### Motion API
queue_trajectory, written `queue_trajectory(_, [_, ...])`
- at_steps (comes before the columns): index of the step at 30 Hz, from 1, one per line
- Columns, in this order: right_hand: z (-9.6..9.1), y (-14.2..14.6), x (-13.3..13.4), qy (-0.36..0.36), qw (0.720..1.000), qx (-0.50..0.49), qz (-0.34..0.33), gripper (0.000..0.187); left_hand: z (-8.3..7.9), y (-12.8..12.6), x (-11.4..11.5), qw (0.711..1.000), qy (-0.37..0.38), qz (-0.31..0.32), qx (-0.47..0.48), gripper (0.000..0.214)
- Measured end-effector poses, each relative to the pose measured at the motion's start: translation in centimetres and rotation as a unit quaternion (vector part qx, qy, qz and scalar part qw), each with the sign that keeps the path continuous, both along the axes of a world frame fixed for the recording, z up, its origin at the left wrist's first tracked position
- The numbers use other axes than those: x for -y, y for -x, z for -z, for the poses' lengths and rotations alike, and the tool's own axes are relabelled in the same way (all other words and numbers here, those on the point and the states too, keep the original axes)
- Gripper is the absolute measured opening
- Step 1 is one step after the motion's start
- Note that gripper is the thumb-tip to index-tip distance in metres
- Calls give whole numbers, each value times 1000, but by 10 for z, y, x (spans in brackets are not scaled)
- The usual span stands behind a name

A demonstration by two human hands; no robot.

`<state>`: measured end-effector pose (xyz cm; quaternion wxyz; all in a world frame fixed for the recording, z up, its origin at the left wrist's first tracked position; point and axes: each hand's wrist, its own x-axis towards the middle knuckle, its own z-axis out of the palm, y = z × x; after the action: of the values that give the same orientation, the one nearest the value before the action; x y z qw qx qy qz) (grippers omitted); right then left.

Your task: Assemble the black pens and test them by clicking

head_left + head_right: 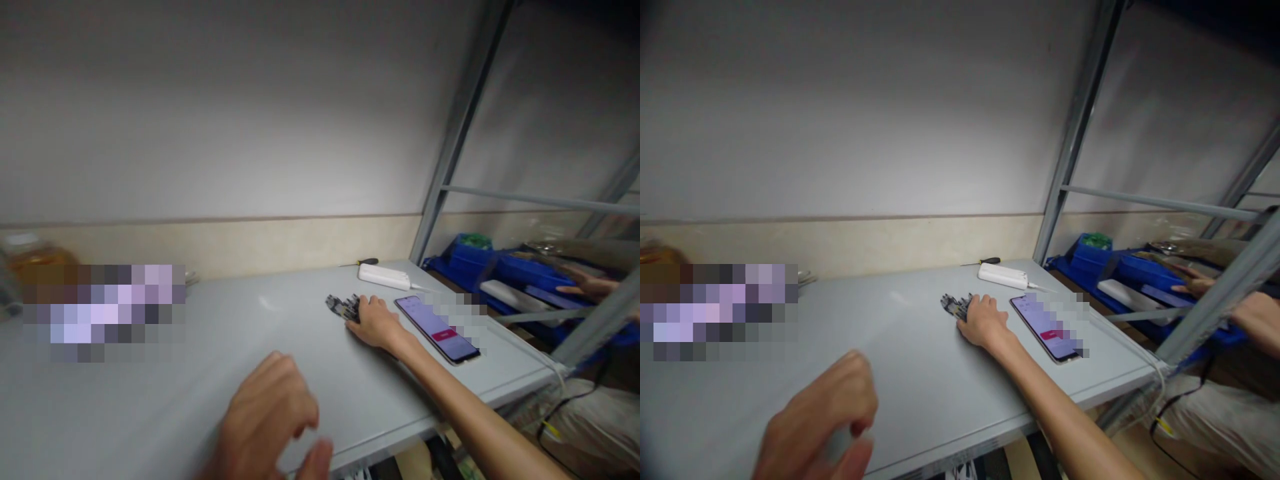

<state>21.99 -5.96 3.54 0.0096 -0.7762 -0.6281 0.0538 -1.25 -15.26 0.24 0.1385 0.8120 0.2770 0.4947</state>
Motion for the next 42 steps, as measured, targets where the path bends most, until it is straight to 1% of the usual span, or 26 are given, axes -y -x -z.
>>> queue_trajectory(2, [-1,5,-4,6,1000,-5,-9,44,-26,-14,-24,999,26,7,-37,15])
queue_trajectory(3, [0,7,-6,9,1000,-7,-14,42,-35,-20,-35,997,44,5,-59,17])
queue_trajectory(5, [1,13,-10,11,1000,-8,-19,41,-45,-27,-55,992,87,-7,-95,19])
queue_trajectory(7, [3,18,-13,13,1000,-5,-13,43,-44,-29,-72,983,141,-14,-115,22])
queue_trajectory(9, [5,23,-15,14,1000,-2,-19,48,-38,-28,-85,974,182,-1,-133,24])
queue_trajectory(11, [6,24,-19,9,999,-5,-30,50,-32,-27,-97,972,178,7,-156,25])
queue_trajectory(13, [6,21,-23,-2,999,-20,-40,48,-28,-26,-109,970,164,1,-180,23])
queue_trajectory(15, [5,16,-30,-25,997,-61,-50,40,-24,-27,-123,971,171,-9,-168,22])
queue_trajectory(16, [3,13,-33,-45,992,-98,-58,36,-21,-29,-130,972,183,-14,-148,21])
queue_trajectory(17, [2,11,-37,-72,984,-147,-70,32,-19,-31,-137,971,200,-15,-127,20])
queue_trajectory(18, [0,10,-40,-104,969,-207,-84,29,-16,-34,-143,971,219,-13,-96,20])
queue_trajectory(19, [-1,11,-43,-139,946,-273,-102,27,-14,-37,-148,969,239,-7,-55,24])
queue_trajectory(21, [-3,18,-47,-205,879,-407,-144,25,-14,-45,-153,954,298,24,24,34])
queue_trajectory(23, [-3,31,-49,-269,799,-505,-186,26,-17,-54,-152,930,346,77,95,41])
queue_trajectory(24, [-1,39,-49,-298,764,-535,-202,27,-20,-57,-149,921,355,100,125,43])
queue_trajectory(25, [1,47,-50,-324,734,-556,-214,28,-23,-61,-147,919,346,116,147,44])
queue_trajectory(26, [4,54,-50,-345,709,-577,-216,28,-25,-64,-144,921,334,120,157,44])
queue_trajectory(27, [8,61,-50,-343,693,-596,-216,26,-28,-66,-142,924,323,118,165,44])
queue_trajectory(28, [11,66,-50,-345,681,-612,-206,23,-29,-68,-141,927,312,117,170,44])
queue_trajectory(29, [14,71,-49,-345,676,-618,-204,22,-29,-70,-140,930,304,112,173,44])
queue_trajectory(32, [22,76,-47,-350,666,-622,-216,27,-26,-73,-141,930,299,93,190,46])
queue_trajectory(33, [23,76,-45,-352,663,-623,-220,33,-24,-74,-141,930,300,88,195,45])
queue_trajectory(36, [27,74,-42,-345,644,-648,-218,60,-20,-76,-141,929,303,74,198,41])
queue_trajectory(38, [30,74,-42,-326,635,-667,-215,69,-19,-76,-141,935,298,64,183,38])
queue_trajectory(40, [33,74,-43,-312,640,-669,-214,65,-18,-75,-142,940,292,57,165,38])
queue_trajectory(42, [35,75,-45,-311,653,-656,-213,57,-17,-74,-144,944,287,52,152,39])
